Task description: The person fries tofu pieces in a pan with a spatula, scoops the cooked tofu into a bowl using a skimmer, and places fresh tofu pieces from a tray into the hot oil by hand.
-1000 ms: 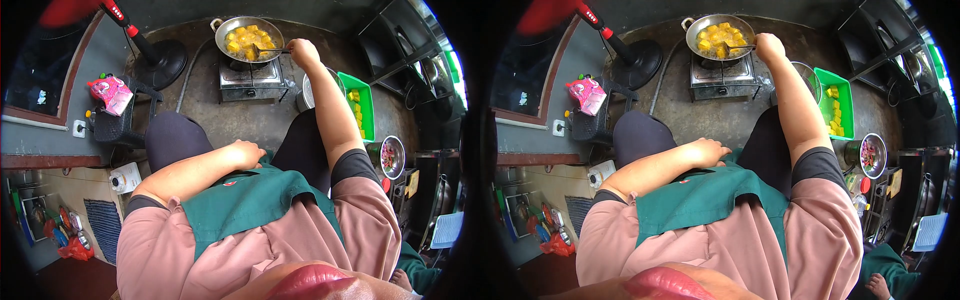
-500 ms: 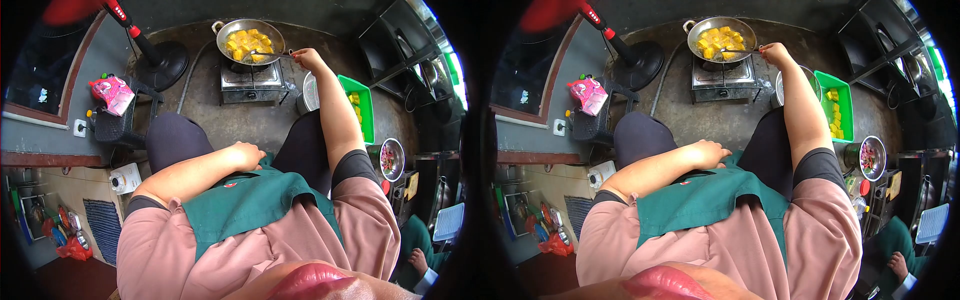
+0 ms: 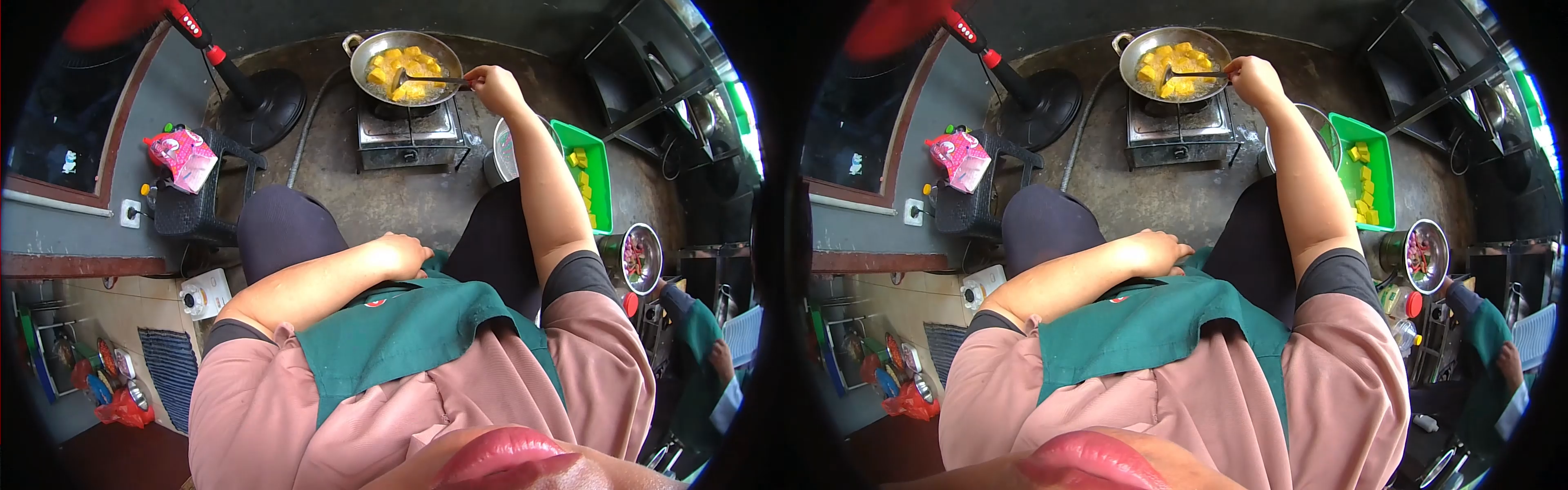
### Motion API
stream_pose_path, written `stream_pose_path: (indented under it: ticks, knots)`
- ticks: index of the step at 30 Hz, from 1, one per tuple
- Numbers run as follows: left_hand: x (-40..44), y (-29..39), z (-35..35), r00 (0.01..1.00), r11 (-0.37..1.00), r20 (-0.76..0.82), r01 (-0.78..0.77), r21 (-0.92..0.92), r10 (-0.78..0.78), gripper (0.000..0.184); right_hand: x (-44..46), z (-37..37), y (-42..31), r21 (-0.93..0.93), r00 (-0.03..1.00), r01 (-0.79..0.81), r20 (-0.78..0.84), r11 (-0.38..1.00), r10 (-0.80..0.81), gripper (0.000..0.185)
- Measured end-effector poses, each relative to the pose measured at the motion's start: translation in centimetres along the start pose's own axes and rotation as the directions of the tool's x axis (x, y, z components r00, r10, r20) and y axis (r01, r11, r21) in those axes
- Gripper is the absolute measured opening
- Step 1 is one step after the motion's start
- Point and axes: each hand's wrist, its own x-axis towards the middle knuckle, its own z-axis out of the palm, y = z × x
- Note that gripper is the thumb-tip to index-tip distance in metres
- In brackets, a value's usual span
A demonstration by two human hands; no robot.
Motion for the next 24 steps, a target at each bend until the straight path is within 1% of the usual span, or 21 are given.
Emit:
stream_pose_path:
  ticks: [2,3,7,10,16,17,20,24]
  knots:
    - [0.0,0.0,0.0,1.000,1.000,0.002,0.005,-0.002,-0.005,0.057,0.1,-0.2,-0.4,-0.067,1.000,0.024,0.013,0.997,-0.023,0.019]
    - [-0.1,0.0,-0.1,1.000,1.000,0.001,0.005,-0.004,-0.005,0.057,0.1,-0.5,-0.4,-0.070,1.000,0.001,0.015,0.998,0.000,0.020]
    - [-0.4,0.0,-0.2,1.000,1.000,0.007,0.008,-0.002,-0.008,0.057,-0.1,-1.6,-0.1,-0.059,0.999,0.011,0.032,0.998,-0.010,0.020]
    - [-0.5,0.0,-0.1,1.000,1.000,0.001,0.002,0.012,-0.002,0.057,-0.6,-2.0,-0.2,-0.068,1.000,0.023,0.001,0.997,-0.023,0.021]
    - [-0.4,0.1,-0.2,1.000,1.000,0.006,-0.001,0.016,0.001,0.056,-0.4,0.0,-1.3,-0.145,1.000,0.028,-0.010,0.989,-0.029,0.019]
    - [-0.4,0.1,-0.2,1.000,1.000,0.002,-0.004,0.016,0.004,0.056,-0.3,0.4,-1.3,-0.152,0.999,0.047,-0.014,0.987,-0.049,0.018]
    - [-0.3,-0.1,0.0,1.000,1.000,-0.005,-0.008,0.013,0.008,0.056,0.1,0.7,-1.4,-0.150,0.998,0.055,-0.009,0.987,-0.057,0.018]
    - [-0.5,-0.1,-0.1,1.000,1.000,0.002,0.001,0.009,-0.001,0.056,0.1,0.8,-2.4,-0.100,0.994,0.074,-0.071,0.992,-0.082,0.018]
